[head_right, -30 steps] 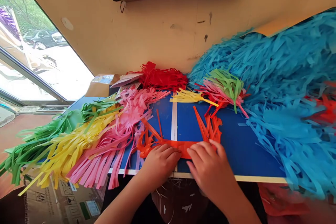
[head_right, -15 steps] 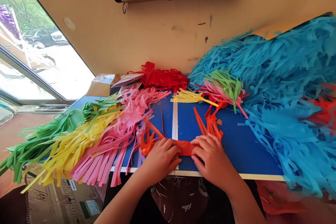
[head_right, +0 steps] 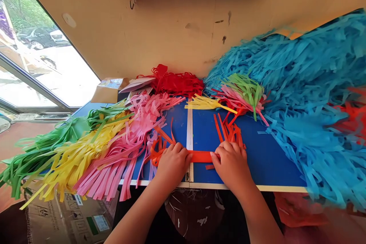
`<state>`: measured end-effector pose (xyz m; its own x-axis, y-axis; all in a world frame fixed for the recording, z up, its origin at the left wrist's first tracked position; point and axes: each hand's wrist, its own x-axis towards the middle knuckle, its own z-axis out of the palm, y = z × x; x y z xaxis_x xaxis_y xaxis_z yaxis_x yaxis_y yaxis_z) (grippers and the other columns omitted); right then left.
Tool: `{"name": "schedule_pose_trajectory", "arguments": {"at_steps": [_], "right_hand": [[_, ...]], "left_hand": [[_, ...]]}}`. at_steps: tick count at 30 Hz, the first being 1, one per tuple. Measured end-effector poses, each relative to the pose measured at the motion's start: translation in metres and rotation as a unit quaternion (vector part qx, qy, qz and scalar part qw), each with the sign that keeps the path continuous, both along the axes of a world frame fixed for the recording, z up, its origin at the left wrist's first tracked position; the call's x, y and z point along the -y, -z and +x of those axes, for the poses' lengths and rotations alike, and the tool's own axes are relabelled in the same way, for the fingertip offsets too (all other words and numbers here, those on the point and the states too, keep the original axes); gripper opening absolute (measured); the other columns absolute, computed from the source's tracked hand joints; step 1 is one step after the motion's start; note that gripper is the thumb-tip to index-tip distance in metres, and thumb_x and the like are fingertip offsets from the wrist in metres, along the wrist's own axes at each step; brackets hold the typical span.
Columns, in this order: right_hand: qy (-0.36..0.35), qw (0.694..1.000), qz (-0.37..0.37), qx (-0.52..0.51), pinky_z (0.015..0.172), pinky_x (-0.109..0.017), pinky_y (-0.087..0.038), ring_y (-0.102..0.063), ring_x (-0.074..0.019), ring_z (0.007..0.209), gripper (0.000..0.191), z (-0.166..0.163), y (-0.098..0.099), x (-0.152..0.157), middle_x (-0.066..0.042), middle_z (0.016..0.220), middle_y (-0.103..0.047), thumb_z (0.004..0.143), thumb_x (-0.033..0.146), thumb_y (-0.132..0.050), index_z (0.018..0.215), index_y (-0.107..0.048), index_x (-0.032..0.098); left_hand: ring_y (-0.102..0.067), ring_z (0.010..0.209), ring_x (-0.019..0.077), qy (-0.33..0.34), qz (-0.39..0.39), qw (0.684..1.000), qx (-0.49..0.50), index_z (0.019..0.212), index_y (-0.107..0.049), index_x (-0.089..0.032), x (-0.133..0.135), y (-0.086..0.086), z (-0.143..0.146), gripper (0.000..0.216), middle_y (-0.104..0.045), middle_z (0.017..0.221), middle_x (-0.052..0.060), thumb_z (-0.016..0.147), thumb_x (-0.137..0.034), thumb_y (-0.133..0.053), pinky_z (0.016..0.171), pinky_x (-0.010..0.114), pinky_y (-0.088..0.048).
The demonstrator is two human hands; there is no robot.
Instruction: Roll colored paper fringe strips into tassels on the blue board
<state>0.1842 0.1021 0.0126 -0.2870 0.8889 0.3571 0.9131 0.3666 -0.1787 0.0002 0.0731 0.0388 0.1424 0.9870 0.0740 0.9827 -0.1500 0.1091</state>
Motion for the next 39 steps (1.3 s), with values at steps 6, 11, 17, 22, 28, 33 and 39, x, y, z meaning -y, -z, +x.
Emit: {"name": "schedule_pose_trajectory", "arguments": {"at_steps": [6, 11, 17, 22, 28, 33, 39], "right_hand": [[0.026, 0.999, -0.009, 0.020, 0.077, -0.047, -0.037, -0.049, -0.0240, 0.084, 0.028, -0.006, -0.003, -0.004, -0.005, 0.082, -0.060, 0.083, 0.032, -0.042, 0.061, -0.057, 0.021], [0.023, 0.999, -0.030, 0.016, 0.074, -0.045, -0.038, -0.049, -0.0236, 0.082, 0.030, -0.007, -0.007, -0.009, -0.005, 0.078, -0.059, 0.082, 0.034, -0.042, 0.061, -0.058, 0.021], [0.032, 0.996, -0.078, 0.041, 0.067, -0.039, -0.038, -0.050, -0.0244, 0.083, 0.031, -0.011, -0.014, -0.014, -0.005, 0.079, -0.060, 0.083, 0.037, -0.044, 0.059, -0.057, 0.020], [0.032, 0.994, -0.081, 0.059, 0.064, -0.038, -0.037, -0.050, -0.0238, 0.079, 0.034, -0.013, -0.016, -0.015, -0.006, 0.075, -0.059, 0.083, 0.037, -0.044, 0.055, -0.052, 0.019], [0.023, 0.994, -0.085, 0.061, 0.063, -0.035, -0.036, -0.050, -0.0222, 0.077, 0.034, -0.012, -0.014, -0.016, -0.005, 0.074, -0.058, 0.085, 0.035, -0.040, 0.058, -0.054, 0.020], [0.033, 0.992, -0.103, 0.067, 0.065, -0.036, -0.036, -0.051, -0.0230, 0.079, 0.035, -0.016, -0.017, -0.015, -0.006, 0.076, -0.057, 0.086, 0.033, -0.037, 0.061, -0.058, 0.020], [0.108, 0.988, -0.036, 0.101, 0.069, -0.041, -0.035, -0.051, -0.0291, 0.087, 0.020, -0.029, -0.020, -0.008, -0.012, 0.088, -0.058, 0.079, 0.025, -0.043, 0.088, -0.059, 0.016]], "left_hand": [[-0.056, 0.082, 0.0252, -0.013, 0.012, 1.000, -0.006, 0.082, -0.064, -0.015, -0.005, 0.001, 0.004, 0.029, -0.058, 0.084, 0.009, 0.091, -0.028, -0.040, 0.068, 0.037, -0.046], [-0.056, 0.080, 0.0256, -0.009, 0.035, 0.999, -0.011, 0.080, -0.064, -0.014, -0.004, 0.002, 0.005, 0.031, -0.058, 0.083, 0.011, 0.091, -0.023, -0.037, 0.066, 0.038, -0.045], [-0.055, 0.082, 0.0282, -0.001, 0.016, 0.999, -0.038, 0.080, -0.064, -0.012, -0.001, -0.001, 0.007, 0.024, -0.057, 0.082, 0.013, 0.084, -0.012, -0.041, 0.065, 0.040, -0.044], [-0.054, 0.083, 0.0291, -0.038, 0.015, 0.999, -0.027, 0.080, -0.064, -0.011, 0.000, -0.001, 0.010, 0.025, -0.057, 0.082, 0.013, 0.086, -0.016, -0.041, 0.064, 0.040, -0.045], [-0.057, 0.082, 0.0262, -0.023, -0.034, 0.998, -0.043, 0.086, -0.065, -0.013, -0.006, -0.007, 0.008, 0.022, -0.059, 0.084, 0.011, 0.084, -0.011, -0.043, 0.064, 0.037, -0.047], [-0.059, 0.079, 0.0248, -0.021, -0.060, 0.996, -0.055, 0.086, -0.065, -0.012, -0.012, -0.011, 0.008, 0.022, -0.060, 0.082, 0.010, 0.085, -0.012, -0.043, 0.064, 0.035, -0.048], [-0.058, 0.087, 0.0288, -0.097, 0.028, 0.994, -0.027, 0.089, -0.061, -0.012, -0.010, -0.003, 0.008, 0.020, -0.059, 0.088, 0.013, 0.087, -0.024, -0.046, 0.070, 0.040, -0.047]]}}
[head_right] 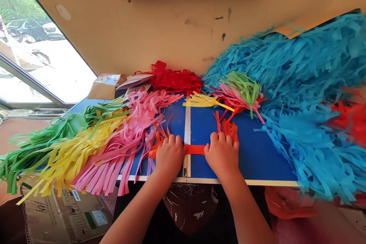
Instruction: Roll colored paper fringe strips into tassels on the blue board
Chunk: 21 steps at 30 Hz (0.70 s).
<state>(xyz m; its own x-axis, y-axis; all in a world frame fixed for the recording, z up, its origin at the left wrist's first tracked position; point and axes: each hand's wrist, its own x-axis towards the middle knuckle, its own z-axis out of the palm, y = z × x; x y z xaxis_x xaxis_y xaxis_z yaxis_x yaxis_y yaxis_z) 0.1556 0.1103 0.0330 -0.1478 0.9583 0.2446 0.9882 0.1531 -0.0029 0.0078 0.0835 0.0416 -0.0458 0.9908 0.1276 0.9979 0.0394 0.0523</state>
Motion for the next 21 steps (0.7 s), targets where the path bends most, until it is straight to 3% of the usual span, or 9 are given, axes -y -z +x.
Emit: {"name": "schedule_pose_trajectory", "arguments": {"at_steps": [6, 8, 10, 12, 15, 21], "right_hand": [[-0.007, 0.999, 0.030, -0.010, 0.072, -0.042, -0.033, -0.051, -0.0303, 0.090, 0.022, -0.002, 0.000, 0.000, -0.013, 0.092, -0.058, 0.078, 0.021, -0.043, 0.093, -0.057, 0.017], [-0.008, 1.000, 0.023, -0.010, 0.072, -0.041, -0.033, -0.051, -0.0307, 0.090, 0.020, -0.002, 0.000, -0.001, -0.013, 0.093, -0.058, 0.078, 0.022, -0.044, 0.093, -0.057, 0.017], [-0.016, 1.000, 0.016, -0.002, 0.071, -0.041, -0.033, -0.051, -0.0305, 0.089, 0.019, -0.001, 0.000, -0.001, -0.014, 0.094, -0.058, 0.079, 0.022, -0.045, 0.092, -0.057, 0.017], [-0.029, 0.999, 0.013, 0.005, 0.070, -0.041, -0.033, -0.051, -0.0297, 0.089, 0.019, -0.001, 0.001, -0.001, -0.014, 0.096, -0.058, 0.080, 0.021, -0.043, 0.092, -0.056, 0.017], [-0.032, 0.999, 0.006, -0.003, 0.068, -0.039, -0.034, -0.050, -0.0283, 0.090, 0.020, -0.002, 0.003, -0.003, -0.013, 0.098, -0.058, 0.079, 0.017, -0.042, 0.093, -0.056, 0.018], [-0.019, 0.998, -0.028, -0.046, 0.071, -0.042, -0.034, -0.051, -0.0275, 0.089, 0.022, 0.003, 0.006, -0.006, -0.009, 0.098, -0.059, 0.076, 0.013, -0.041, 0.090, -0.057, 0.020]], "left_hand": [[-0.044, 0.119, 0.0316, 0.003, 0.124, 0.992, 0.009, 0.109, -0.058, -0.014, 0.013, 0.002, 0.000, 0.028, -0.054, 0.124, 0.015, 0.087, -0.014, -0.040, 0.095, 0.048, -0.033], [-0.037, 0.126, 0.0291, 0.092, 0.128, 0.987, 0.038, 0.124, -0.049, -0.015, 0.020, 0.004, 0.004, 0.037, -0.046, 0.133, 0.014, 0.089, -0.026, -0.042, 0.099, 0.046, -0.032], [-0.030, 0.131, 0.0258, 0.236, 0.083, 0.966, 0.066, 0.134, -0.035, -0.011, 0.027, 0.007, 0.010, 0.064, -0.038, 0.140, 0.013, 0.085, -0.050, -0.044, 0.103, 0.041, -0.029], [-0.024, 0.134, 0.0244, 0.316, 0.019, 0.945, 0.080, 0.139, -0.026, -0.007, 0.029, 0.011, 0.013, 0.092, -0.030, 0.143, 0.014, 0.075, -0.071, -0.041, 0.107, 0.038, -0.025], [-0.021, 0.134, 0.0268, 0.273, -0.037, 0.958, 0.080, 0.138, -0.027, -0.005, 0.028, 0.015, 0.009, 0.105, -0.025, 0.145, 0.016, 0.066, -0.080, -0.040, 0.109, 0.041, -0.020], [-0.017, 0.135, 0.0299, 0.172, -0.079, 0.980, 0.066, 0.139, -0.025, -0.007, 0.027, 0.009, -0.022, 0.099, -0.018, 0.146, 0.014, 0.069, -0.074, -0.045, 0.108, 0.047, -0.022]]}}
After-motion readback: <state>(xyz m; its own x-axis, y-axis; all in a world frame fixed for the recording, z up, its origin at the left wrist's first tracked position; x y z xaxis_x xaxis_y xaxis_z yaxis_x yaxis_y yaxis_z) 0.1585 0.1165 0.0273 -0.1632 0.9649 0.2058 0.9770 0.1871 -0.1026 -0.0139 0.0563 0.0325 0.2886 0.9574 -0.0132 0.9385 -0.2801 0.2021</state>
